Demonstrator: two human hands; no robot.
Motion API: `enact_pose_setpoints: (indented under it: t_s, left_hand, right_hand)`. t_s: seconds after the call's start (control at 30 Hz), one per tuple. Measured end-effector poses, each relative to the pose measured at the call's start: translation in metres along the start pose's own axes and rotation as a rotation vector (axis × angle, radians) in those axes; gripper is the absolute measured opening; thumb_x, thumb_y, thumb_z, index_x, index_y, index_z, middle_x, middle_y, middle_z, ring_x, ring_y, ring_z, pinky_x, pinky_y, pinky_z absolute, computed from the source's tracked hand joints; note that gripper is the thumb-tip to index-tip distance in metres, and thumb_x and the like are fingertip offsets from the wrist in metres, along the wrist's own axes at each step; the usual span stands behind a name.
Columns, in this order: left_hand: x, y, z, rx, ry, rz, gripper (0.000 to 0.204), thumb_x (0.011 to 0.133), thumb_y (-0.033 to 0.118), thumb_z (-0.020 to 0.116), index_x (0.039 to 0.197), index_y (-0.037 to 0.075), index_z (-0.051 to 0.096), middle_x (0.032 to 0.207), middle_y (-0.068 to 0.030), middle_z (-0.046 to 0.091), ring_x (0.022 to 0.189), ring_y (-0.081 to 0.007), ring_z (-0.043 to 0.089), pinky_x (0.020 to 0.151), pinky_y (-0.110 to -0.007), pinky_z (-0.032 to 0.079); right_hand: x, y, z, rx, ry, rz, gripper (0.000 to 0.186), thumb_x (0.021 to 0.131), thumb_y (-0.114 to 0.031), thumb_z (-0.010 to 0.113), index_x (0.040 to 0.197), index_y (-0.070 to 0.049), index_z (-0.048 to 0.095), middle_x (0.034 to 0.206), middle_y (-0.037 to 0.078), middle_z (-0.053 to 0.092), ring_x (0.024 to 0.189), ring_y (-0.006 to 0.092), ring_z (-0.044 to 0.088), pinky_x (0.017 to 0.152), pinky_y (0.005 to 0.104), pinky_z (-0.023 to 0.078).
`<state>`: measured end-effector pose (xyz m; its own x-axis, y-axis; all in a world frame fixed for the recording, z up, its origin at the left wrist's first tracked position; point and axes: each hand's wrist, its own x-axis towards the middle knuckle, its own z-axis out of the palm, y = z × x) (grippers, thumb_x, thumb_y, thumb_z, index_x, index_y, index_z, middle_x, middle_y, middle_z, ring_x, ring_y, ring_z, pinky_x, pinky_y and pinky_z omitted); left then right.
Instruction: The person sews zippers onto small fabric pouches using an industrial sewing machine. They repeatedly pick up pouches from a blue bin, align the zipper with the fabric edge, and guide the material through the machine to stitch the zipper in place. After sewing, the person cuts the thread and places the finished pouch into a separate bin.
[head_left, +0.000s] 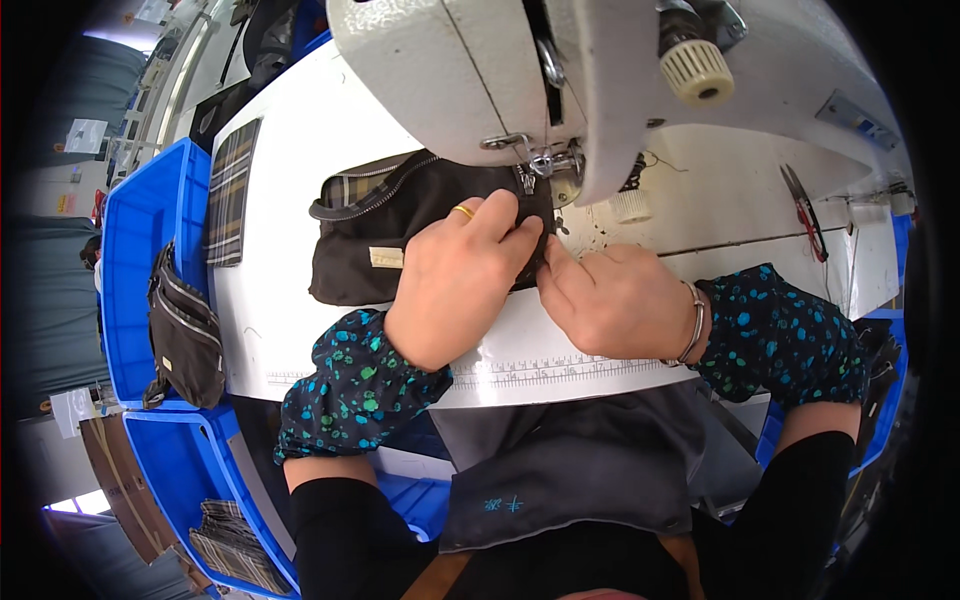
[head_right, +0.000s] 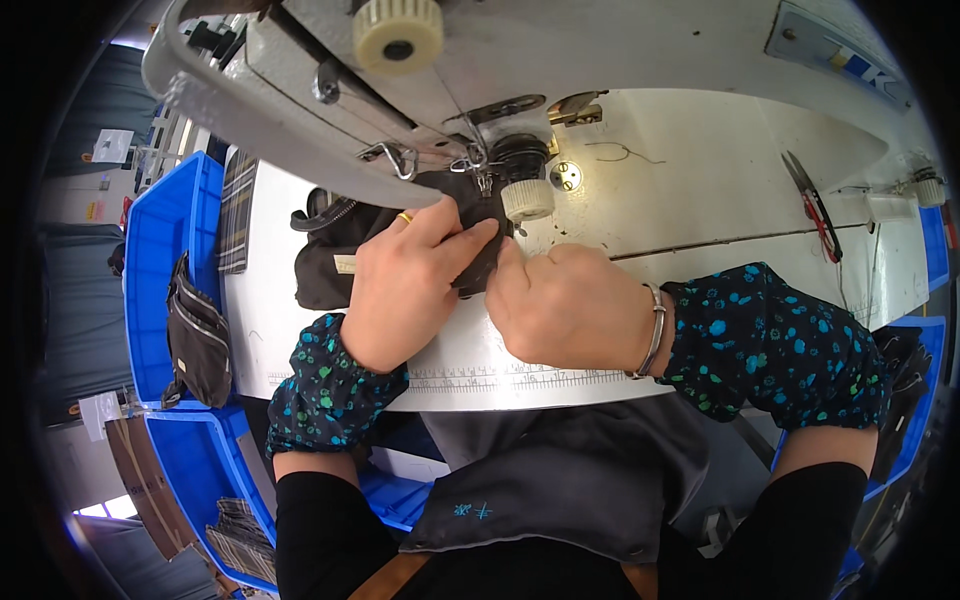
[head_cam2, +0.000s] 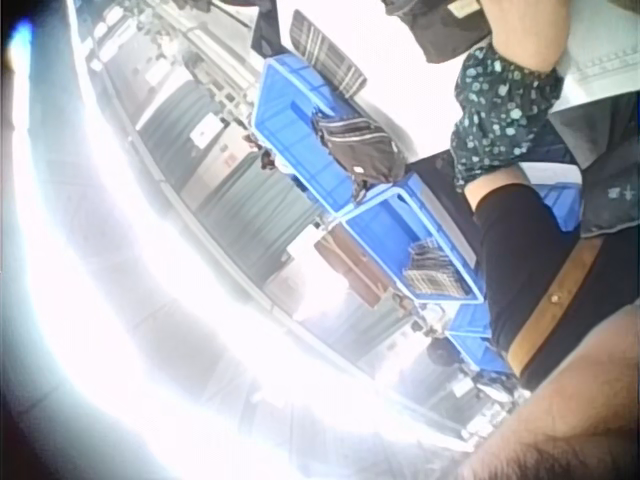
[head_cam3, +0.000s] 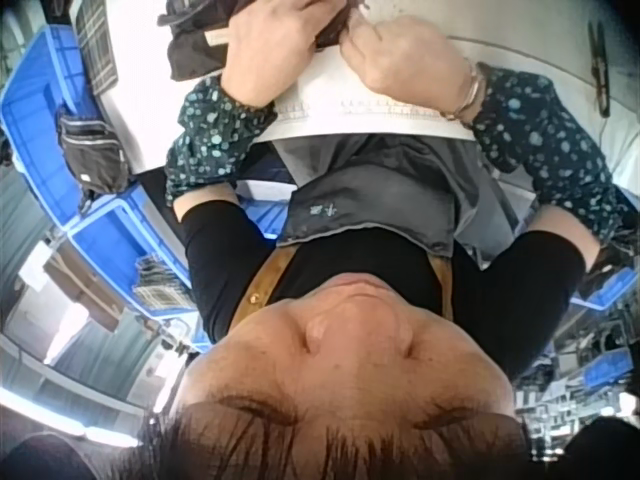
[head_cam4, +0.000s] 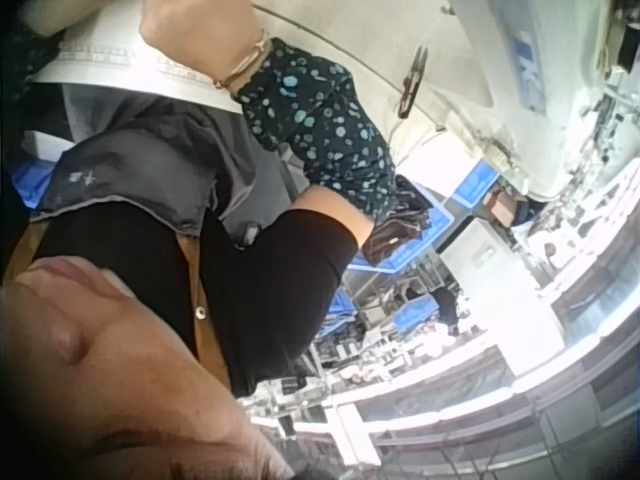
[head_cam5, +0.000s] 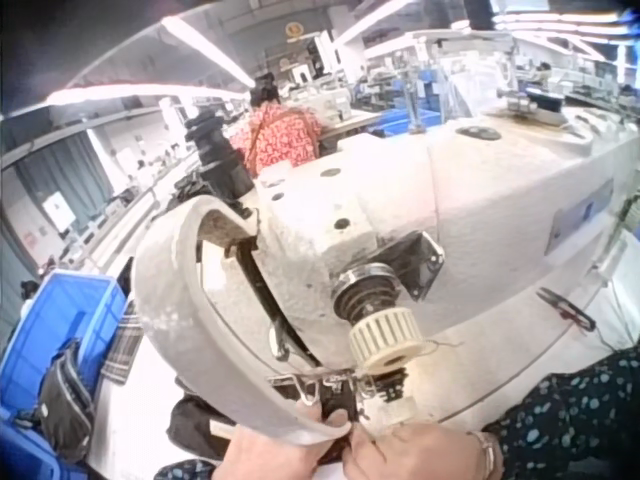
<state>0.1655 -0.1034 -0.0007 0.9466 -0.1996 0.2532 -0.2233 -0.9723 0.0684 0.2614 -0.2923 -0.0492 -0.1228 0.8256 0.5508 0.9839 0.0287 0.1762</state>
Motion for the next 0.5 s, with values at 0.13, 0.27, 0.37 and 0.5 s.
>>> enact_pose_setpoints:
  t_s: [0.13,0.27,0.37,0.5]
  left_hand:
    - [-0.0016,0.0022,0.0019,0.048,0.006,0.007,0.031,0.082,0.011,0.069,0.111,0.005,0.075,0.093,-0.0056,0.052,0.083,-0.0209,0.064,0.063,-0.033,0.055]
    - [-0.0030,0.0041,0.0033,0.036,-0.019,-0.013,0.043,0.075,0.007,0.071,0.118,0.008,0.076,0.101,-0.0045,0.058,0.090,-0.0225,0.064,0.069,-0.034,0.056]
    - [-0.0018,0.0080,0.0029,0.013,0.008,-0.044,0.061,0.064,-0.001,0.075,0.124,0.013,0.077,0.112,-0.0026,0.065,0.097,-0.0256,0.064,0.078,-0.036,0.057]
    - [-0.0040,0.0105,0.0051,0.024,0.007,-0.057,0.059,0.066,0.002,0.075,0.124,0.014,0.077,0.120,-0.0019,0.067,0.103,-0.0266,0.064,0.084,-0.037,0.056]
  right_hand:
    - [0.0014,-0.0005,-0.0038,-0.011,-0.024,-0.014,0.024,0.076,-0.015,0.069,0.088,0.006,0.073,0.095,0.029,0.075,0.054,0.0177,0.065,0.048,0.0297,0.050]
    - [0.0006,-0.0002,-0.0058,0.004,-0.045,-0.011,0.023,0.076,-0.014,0.068,0.086,0.006,0.073,0.096,0.030,0.075,0.054,0.0178,0.066,0.048,0.0294,0.050]
    - [0.0008,0.0002,-0.0064,0.001,-0.051,-0.018,0.022,0.077,-0.015,0.068,0.084,0.005,0.072,0.096,0.032,0.074,0.054,0.0175,0.065,0.047,0.0289,0.049]
    - [0.0009,0.0009,-0.0056,0.036,-0.051,-0.033,0.021,0.077,-0.015,0.068,0.082,0.004,0.072,0.096,0.032,0.074,0.054,0.0174,0.065,0.046,0.0287,0.049]
